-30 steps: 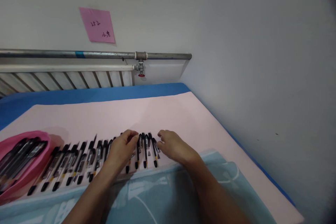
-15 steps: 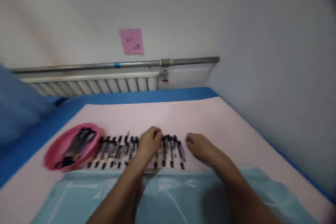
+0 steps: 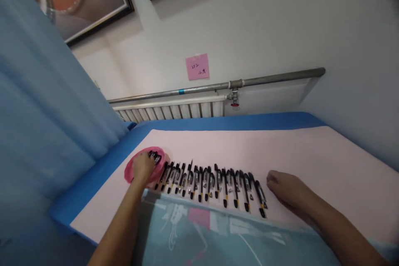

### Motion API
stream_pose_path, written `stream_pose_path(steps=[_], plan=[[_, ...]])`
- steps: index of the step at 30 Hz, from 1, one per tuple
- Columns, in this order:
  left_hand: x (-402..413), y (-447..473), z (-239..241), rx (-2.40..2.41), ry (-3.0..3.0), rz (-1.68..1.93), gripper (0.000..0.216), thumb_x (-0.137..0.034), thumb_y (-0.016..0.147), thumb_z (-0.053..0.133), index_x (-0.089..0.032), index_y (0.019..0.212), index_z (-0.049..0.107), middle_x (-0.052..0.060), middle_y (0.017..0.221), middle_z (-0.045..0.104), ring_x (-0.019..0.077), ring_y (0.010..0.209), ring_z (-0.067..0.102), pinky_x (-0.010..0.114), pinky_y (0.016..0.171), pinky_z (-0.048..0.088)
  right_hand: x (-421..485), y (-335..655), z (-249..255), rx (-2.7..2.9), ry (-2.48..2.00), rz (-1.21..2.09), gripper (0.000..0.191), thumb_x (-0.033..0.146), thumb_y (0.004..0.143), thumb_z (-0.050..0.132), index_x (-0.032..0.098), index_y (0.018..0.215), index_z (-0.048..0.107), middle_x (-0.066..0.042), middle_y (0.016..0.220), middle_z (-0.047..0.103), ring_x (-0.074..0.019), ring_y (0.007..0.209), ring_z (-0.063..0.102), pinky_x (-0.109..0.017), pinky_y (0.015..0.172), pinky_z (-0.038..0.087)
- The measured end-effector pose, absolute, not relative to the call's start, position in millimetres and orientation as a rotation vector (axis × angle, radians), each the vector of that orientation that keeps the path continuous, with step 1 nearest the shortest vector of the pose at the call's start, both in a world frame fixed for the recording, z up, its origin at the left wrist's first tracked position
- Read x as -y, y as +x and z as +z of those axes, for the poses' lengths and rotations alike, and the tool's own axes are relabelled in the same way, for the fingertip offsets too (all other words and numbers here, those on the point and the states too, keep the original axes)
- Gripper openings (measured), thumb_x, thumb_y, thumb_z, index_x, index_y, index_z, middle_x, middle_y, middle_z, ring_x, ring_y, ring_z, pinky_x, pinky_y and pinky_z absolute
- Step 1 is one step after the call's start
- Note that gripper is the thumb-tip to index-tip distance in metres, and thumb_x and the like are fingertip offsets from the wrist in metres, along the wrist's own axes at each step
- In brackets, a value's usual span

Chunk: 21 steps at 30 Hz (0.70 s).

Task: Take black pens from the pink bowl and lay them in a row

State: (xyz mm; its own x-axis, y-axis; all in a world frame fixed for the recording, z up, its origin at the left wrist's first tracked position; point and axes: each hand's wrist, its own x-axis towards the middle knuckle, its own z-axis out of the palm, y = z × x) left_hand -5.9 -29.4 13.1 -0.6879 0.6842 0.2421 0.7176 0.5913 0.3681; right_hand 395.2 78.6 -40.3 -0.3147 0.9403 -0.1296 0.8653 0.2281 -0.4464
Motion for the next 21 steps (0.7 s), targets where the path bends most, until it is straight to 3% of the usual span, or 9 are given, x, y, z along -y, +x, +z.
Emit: stream_pose_path(steps=[4,8,13,17,20,21], plan=[[43.0,-34.1,5.5,2.889,-1.118,-0.547,0.020,-0.027,0.068,0.055,-0.017,0.052,0.055,0.010,0.052,0.059,0.0271,0.066,0.059,0.029,0.056,0.038,-71.2,393.7,-33.4,2.332,-1.705,0.638,0.018,0.014,0.075,0.040,0.016,0.068,0.057,-0.007,0.073,0.062,-0.0172,0.067,0.053,-0.025,0.059,0.031],[45.3,-40.3,1.0,2.935,-1.160,-0.537,0.024,-0.028,0.067,0.055,-0.017,0.047,0.048,0.002,0.039,0.044,0.0220,0.056,0.053,0.025,0.051,0.031,-65.8,392.2,-25.7,2.286,-1.767,0.659,0.018,0.014,0.075,0.041,0.015,0.072,0.060,-0.007,0.075,0.063,-0.0154,0.068,0.053,-0.024,0.058,0.030],[47.2,-41.6,13.3,2.910,-1.090,-0.589,0.015,-0.020,0.068,0.052,-0.018,0.053,0.047,0.000,0.038,0.035,0.0224,0.059,0.050,0.025,0.051,0.026,-65.5,391.9,-24.8,2.272,-1.806,0.660,0.018,0.015,0.076,0.043,0.015,0.076,0.061,-0.007,0.078,0.063,-0.0155,0.068,0.053,-0.024,0.056,0.029],[44.4,-19.2,35.9,2.824,-1.169,-0.721,0.011,-0.024,0.075,0.047,-0.017,0.072,0.055,0.001,0.053,0.049,0.0195,0.061,0.052,0.024,0.051,0.029,-66.5,392.9,-26.4,2.264,-1.767,0.689,0.015,0.016,0.076,0.045,0.014,0.078,0.061,-0.009,0.080,0.063,-0.0166,0.069,0.053,-0.025,0.057,0.029],[35.8,29.4,44.8,2.813,-1.356,-0.983,0.026,-0.036,0.080,0.042,-0.020,0.094,0.055,-0.001,0.062,0.055,0.0120,0.051,0.049,0.021,0.045,0.031,-65.6,395.4,-26.5,2.249,-1.721,0.745,0.015,0.013,0.076,0.045,0.015,0.077,0.060,-0.006,0.069,0.062,-0.0149,0.062,0.052,-0.024,0.055,0.030],[31.7,51.2,44.3,2.836,-1.496,-1.339,0.029,-0.038,0.079,0.044,-0.020,0.099,0.054,-0.002,0.062,0.054,0.0101,0.047,0.046,0.020,0.042,0.030,-64.7,396.3,-26.3,2.238,-1.711,0.758,0.015,0.013,0.076,0.045,0.015,0.077,0.060,-0.005,0.067,0.061,-0.0146,0.060,0.052,-0.024,0.055,0.030]])
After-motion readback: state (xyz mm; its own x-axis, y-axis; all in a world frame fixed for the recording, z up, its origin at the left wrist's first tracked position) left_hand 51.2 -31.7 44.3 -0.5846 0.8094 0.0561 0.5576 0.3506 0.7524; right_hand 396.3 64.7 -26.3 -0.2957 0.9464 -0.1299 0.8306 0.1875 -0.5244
